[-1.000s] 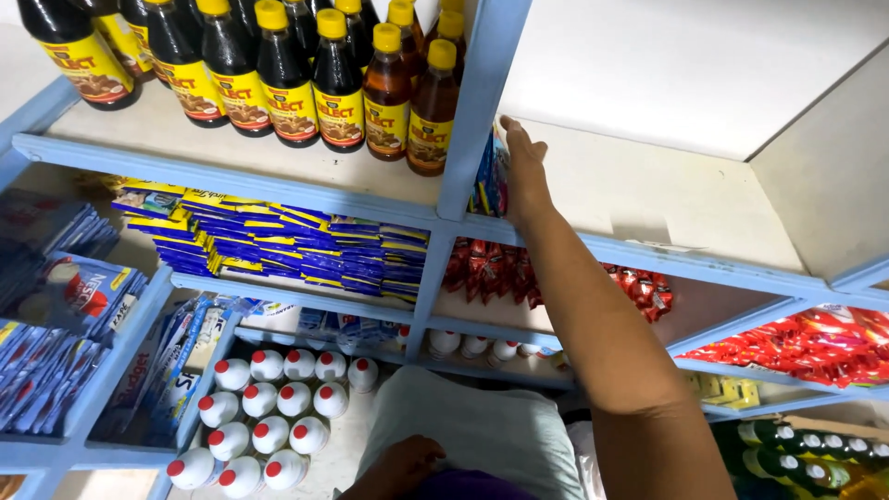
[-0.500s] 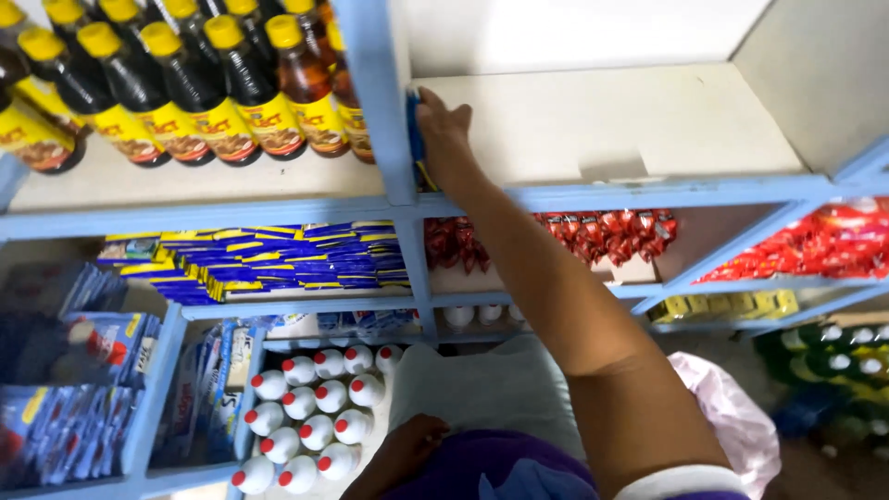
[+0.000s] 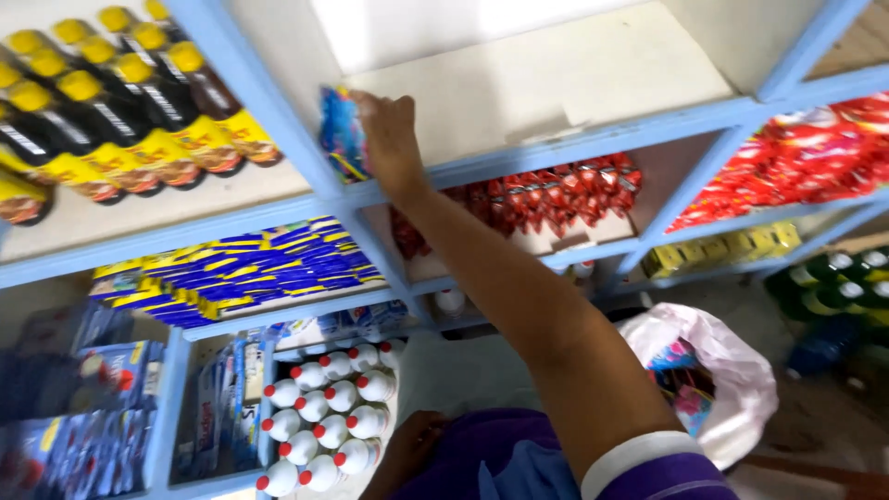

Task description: Arranging and stocking detergent sachets on grocery store shelves.

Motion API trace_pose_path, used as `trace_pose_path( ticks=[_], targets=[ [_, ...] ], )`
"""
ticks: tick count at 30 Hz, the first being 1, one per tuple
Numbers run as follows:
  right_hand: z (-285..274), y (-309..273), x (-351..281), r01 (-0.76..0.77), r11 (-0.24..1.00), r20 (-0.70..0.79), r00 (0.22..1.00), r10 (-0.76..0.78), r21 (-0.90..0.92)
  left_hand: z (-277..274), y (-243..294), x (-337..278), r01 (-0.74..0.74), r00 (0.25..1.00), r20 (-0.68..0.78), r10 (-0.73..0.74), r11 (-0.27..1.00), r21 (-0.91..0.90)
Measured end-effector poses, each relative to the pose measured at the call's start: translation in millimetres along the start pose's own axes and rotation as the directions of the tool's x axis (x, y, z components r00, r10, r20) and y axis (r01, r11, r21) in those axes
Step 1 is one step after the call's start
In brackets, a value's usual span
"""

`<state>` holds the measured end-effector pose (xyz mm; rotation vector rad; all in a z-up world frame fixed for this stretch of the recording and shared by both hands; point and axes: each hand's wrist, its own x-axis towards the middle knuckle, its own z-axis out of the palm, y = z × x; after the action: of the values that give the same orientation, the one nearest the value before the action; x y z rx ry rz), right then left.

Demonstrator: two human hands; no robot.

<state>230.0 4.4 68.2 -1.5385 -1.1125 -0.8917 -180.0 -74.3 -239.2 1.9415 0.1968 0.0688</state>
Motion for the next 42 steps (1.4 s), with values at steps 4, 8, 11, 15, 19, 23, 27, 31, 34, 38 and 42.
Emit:
trace_pose_path(
  ticks=[4, 8, 11, 15, 19, 23, 27, 31, 34, 38, 42],
  targets=[
    [-140, -66, -79, -0.304, 0.881, 0.14, 0.952, 0.272, 0.361, 13, -1, 11, 0.211, 0.976, 0.057, -0.21, 0.977, -0.011],
    [-250, -33, -246, -0.354, 0.903, 0.436, 0.871, 0.225, 0.242, 11, 77, 35, 0.131, 0.983, 0.115, -0.142, 0.986, 0.099],
    [-325, 19, -399, -0.687, 0.721, 0.328, 0.663, 0.672, -0.09, 17, 106, 57, 0.157, 0.966, 0.182, -0.183, 0.976, 0.149],
    [-434, 96, -568, -0.585, 0.499, 0.238, 0.467, 0.852, -0.64, 36, 114, 83, 0.176, 0.945, 0.232, -0.231, 0.956, 0.233],
    [-489, 130, -593, -0.808, -0.444, 0.189, -0.541, 0.82, -0.387, 50, 180, 122, 0.12, 0.882, 0.382, -0.276, 0.916, 0.384],
    [-507, 130, -620, -0.593, -0.342, -0.142, -0.62, 0.772, 0.729, 55, 207, 144, -0.012, 0.854, 0.433, -0.29, 0.819, 0.573],
    [-485, 115, -632, -0.572, -0.069, -0.29, -0.513, 0.808, 0.818, 63, 208, 137, 0.257, 0.846, 0.29, -0.447, 0.819, 0.512],
    [-480, 127, -605, -0.956, -0.178, -0.398, -0.073, 0.914, -0.234, 66, 174, 129, 0.253, 0.886, 0.256, -0.388, 0.865, 0.434],
    [-480, 137, -569, -0.787, -0.063, -0.156, 0.043, 0.987, -0.614, 69, 184, 139, 0.175, 0.914, 0.269, -0.303, 0.895, 0.41],
    [-486, 137, -540, -0.563, -0.045, 0.055, -0.159, 0.986, -0.825, 73, 191, 150, -0.011, 0.889, 0.395, -0.232, 0.851, 0.525],
    [-497, 160, -581, -0.355, 0.049, 0.161, -0.292, 0.943, -0.934, 71, 199, 155, -0.034, 0.872, 0.418, -0.253, 0.822, 0.568]
  ],
)
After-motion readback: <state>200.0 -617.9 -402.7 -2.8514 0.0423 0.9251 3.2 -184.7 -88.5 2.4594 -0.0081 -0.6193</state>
